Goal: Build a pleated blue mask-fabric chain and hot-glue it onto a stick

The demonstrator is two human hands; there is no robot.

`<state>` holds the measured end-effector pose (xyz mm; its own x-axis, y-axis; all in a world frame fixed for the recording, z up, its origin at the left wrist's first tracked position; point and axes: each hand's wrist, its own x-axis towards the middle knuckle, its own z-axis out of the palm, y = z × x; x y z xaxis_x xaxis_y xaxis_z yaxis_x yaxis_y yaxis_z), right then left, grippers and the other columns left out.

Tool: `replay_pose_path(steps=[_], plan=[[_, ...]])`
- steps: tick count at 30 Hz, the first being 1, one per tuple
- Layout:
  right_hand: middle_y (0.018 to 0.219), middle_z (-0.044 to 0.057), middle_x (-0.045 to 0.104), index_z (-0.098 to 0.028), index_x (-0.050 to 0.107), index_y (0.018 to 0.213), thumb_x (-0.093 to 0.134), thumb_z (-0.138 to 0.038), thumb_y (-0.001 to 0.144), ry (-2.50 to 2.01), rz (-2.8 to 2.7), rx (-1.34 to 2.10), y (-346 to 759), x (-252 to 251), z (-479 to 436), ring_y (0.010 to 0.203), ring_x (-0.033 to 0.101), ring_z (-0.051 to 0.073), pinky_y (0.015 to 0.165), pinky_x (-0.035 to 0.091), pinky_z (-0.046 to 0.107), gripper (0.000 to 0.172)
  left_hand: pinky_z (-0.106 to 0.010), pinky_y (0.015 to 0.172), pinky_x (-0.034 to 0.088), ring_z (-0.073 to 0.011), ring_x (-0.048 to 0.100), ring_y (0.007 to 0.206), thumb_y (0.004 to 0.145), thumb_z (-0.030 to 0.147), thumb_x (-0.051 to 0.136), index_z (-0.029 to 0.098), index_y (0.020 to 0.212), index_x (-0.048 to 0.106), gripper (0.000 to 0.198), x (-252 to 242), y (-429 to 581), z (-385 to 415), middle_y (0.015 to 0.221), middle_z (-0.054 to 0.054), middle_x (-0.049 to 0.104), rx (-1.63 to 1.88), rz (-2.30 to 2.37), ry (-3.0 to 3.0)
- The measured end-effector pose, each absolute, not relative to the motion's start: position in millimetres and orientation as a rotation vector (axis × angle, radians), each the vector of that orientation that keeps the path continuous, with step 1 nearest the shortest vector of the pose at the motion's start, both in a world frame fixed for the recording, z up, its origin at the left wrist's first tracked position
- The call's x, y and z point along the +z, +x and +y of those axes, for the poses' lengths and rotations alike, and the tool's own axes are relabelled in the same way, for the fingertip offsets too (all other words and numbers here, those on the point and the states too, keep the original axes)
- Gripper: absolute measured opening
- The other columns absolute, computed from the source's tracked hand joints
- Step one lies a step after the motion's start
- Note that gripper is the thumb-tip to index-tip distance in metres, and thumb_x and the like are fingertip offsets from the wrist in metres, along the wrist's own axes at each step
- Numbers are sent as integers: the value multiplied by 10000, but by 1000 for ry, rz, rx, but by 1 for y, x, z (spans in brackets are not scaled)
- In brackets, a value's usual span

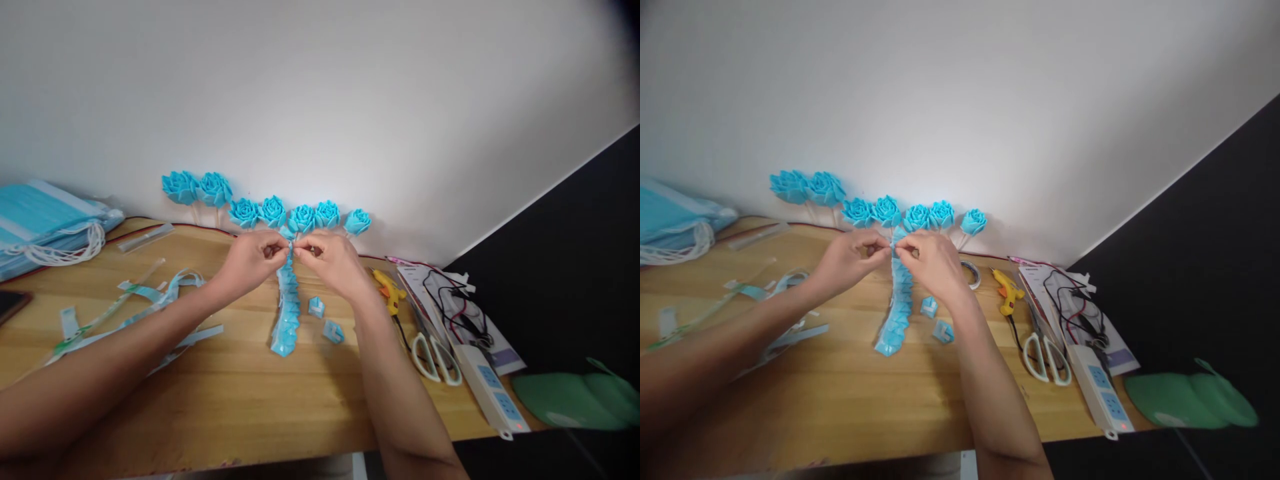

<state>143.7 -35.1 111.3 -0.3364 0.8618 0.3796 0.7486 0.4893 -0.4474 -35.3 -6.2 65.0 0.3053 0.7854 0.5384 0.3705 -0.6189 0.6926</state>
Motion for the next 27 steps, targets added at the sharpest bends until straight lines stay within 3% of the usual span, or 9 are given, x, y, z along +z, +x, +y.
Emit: replay_pose_path(steps=[20,27], plan=[[832,0,725,-208,737,829,593,-171,865,-1353,-2075,136,147,108,-30,752,593,141,709,394,266,153,-221,527,380,-114,488,570,785,317,596,170,691,647,182,65,-36,1,600,11,593,1247,957,1924],[808,2,693,-212,737,850,578,-206,865,-1391,-1962,87,160,108,-25,726,576,144,697,403,272,160,-238,580,398,-117,515,598,767,344,624,164,696,640,194,60,-38,9,639,13,599,1280,940,1790]])
